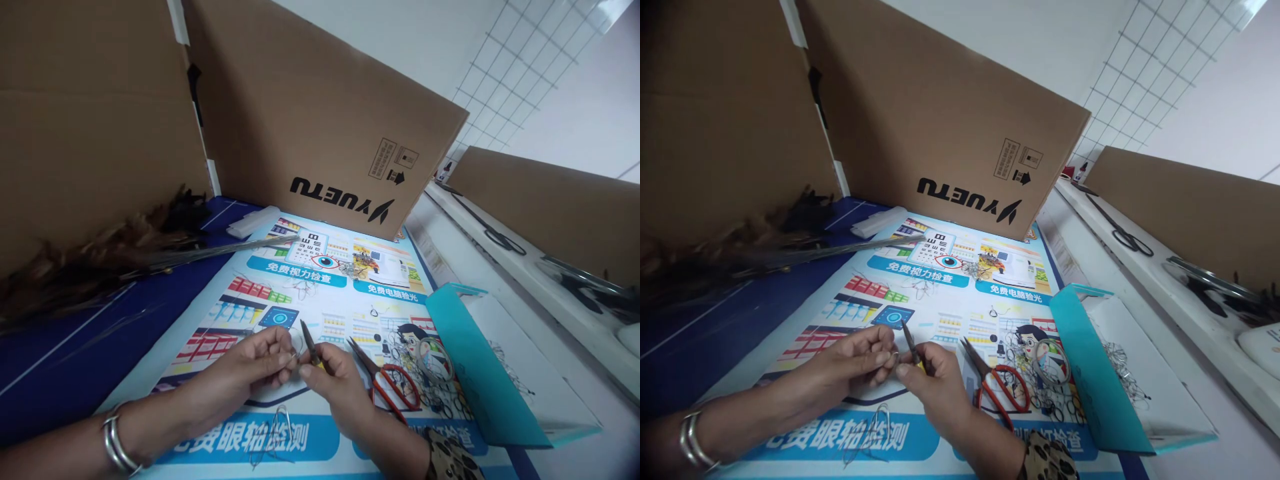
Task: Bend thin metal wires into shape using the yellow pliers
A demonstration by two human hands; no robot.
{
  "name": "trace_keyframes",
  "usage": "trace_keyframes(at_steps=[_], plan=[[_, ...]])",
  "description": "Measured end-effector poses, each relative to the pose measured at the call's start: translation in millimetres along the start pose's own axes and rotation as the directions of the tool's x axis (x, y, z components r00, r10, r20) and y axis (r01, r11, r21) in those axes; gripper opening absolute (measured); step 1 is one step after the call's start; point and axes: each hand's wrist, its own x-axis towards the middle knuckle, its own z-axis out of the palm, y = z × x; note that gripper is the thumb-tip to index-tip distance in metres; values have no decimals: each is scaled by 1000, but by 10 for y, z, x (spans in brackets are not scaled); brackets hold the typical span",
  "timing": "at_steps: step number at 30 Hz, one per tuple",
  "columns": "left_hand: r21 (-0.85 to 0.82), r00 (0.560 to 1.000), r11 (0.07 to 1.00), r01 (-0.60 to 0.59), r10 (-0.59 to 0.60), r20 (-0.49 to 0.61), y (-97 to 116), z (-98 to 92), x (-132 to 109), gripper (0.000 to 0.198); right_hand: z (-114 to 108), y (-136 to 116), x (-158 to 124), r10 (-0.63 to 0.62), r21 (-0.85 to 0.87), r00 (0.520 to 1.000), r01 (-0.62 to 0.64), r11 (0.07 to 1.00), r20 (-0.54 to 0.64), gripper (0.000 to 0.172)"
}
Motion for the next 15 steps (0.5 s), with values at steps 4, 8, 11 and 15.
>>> trace_keyframes(at_steps=[4,8,11,15], plan=[[-172,993,980,96,-83,83,-23,52,-29,15,-20,28,1,-10,-14,999,9,1000,-30,24],[-204,989,972,118,-97,110,-60,70,-15,13,-29,23,-2,-51,-30,998,52,998,39,26],[-180,986,974,134,-112,127,-91,60,-12,12,-13,-8,-9,-83,-74,994,88,993,71,23],[-136,980,979,153,-133,149,-156,35,-39,15,21,-72,-15,-145,-174,983,164,971,116,21]])
